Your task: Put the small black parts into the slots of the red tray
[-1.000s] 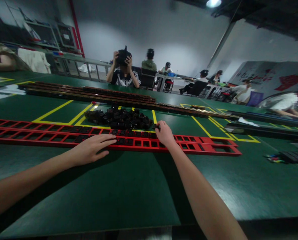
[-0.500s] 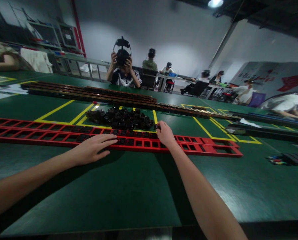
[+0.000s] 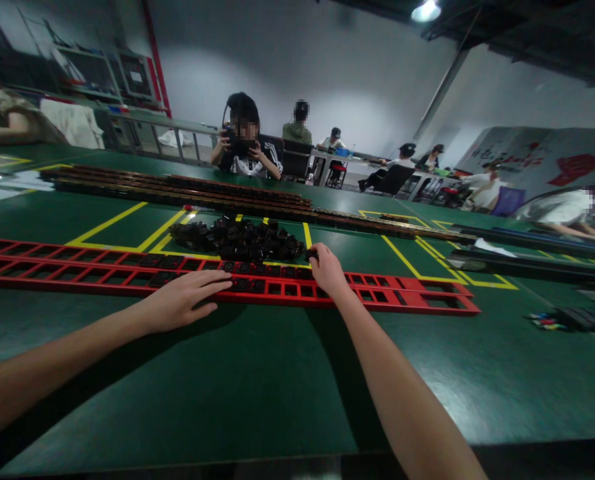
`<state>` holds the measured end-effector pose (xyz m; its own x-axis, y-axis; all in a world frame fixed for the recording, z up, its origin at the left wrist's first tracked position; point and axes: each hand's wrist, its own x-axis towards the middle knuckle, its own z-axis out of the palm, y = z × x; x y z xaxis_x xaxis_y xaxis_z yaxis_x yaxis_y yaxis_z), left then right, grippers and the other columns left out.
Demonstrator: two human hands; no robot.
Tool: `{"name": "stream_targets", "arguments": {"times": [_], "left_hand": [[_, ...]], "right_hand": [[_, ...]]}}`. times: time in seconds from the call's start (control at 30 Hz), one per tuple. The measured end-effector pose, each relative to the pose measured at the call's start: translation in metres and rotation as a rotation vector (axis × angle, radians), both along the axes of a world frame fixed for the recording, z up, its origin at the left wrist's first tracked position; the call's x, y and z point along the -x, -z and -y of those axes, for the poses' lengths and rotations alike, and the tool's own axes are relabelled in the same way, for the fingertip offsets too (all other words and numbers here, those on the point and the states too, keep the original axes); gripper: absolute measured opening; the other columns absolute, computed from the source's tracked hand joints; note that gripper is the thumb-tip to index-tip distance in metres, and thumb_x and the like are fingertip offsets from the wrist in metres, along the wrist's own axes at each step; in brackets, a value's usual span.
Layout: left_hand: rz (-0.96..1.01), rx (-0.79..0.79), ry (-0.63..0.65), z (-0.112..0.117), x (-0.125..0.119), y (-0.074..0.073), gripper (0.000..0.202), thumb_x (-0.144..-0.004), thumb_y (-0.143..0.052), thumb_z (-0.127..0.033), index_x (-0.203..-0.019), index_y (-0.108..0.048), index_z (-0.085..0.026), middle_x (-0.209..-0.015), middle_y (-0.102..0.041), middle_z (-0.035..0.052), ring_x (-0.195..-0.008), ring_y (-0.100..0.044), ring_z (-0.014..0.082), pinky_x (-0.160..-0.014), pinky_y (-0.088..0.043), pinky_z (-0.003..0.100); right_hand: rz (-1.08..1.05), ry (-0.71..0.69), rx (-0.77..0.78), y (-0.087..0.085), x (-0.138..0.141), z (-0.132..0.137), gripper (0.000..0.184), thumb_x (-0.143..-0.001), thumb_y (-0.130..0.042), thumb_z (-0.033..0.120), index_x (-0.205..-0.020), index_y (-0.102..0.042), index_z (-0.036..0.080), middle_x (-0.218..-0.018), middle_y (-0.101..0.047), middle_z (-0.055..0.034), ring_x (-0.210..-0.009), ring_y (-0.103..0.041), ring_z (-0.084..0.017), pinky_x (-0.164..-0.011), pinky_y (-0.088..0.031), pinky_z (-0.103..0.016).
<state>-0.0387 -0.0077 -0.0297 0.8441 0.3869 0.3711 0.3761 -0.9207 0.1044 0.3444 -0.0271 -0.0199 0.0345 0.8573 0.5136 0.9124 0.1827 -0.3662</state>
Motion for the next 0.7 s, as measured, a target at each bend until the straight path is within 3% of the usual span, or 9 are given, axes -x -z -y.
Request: {"name": "stream_targets", "arguments": {"times": [0.23,0.7], "left_hand": [[-0.016,-0.004,-0.004,-0.0008,0.0007,-0.0002,0.047,-0.096,-0.054,-0.031,-0.142,-0.052,-0.024,-0.149,-0.051,0.0095,-0.136,-0.050,0.0271,-0.113,-0.045,0.049],[-0.055,0.007,-0.023,0.0020,-0.0019,-0.0020,0.048,-0.097,-0.053,-0.030,-0.144,-0.050,-0.024,-0.151,-0.048,0.0092,-0.138,-0.047,0.0273,-0.115,-0.043,0.050]], "right_hand": [[0.039,-0.027,-0.042,0.0027,-0.0027,-0.0035,0.032,-0.092,-0.048,0.023,-0.121,-0.059,0.016,-0.116,-0.061,-0.0149,-0.107,-0.059,-0.028,-0.099,-0.047,-0.044],[0.038,-0.048,-0.044,-0.0027,-0.0018,0.0018,0.020,-0.085,-0.055,0.014,-0.103,-0.063,0.017,-0.103,-0.059,-0.0111,-0.096,-0.059,-0.025,-0.091,-0.049,-0.041]]}}
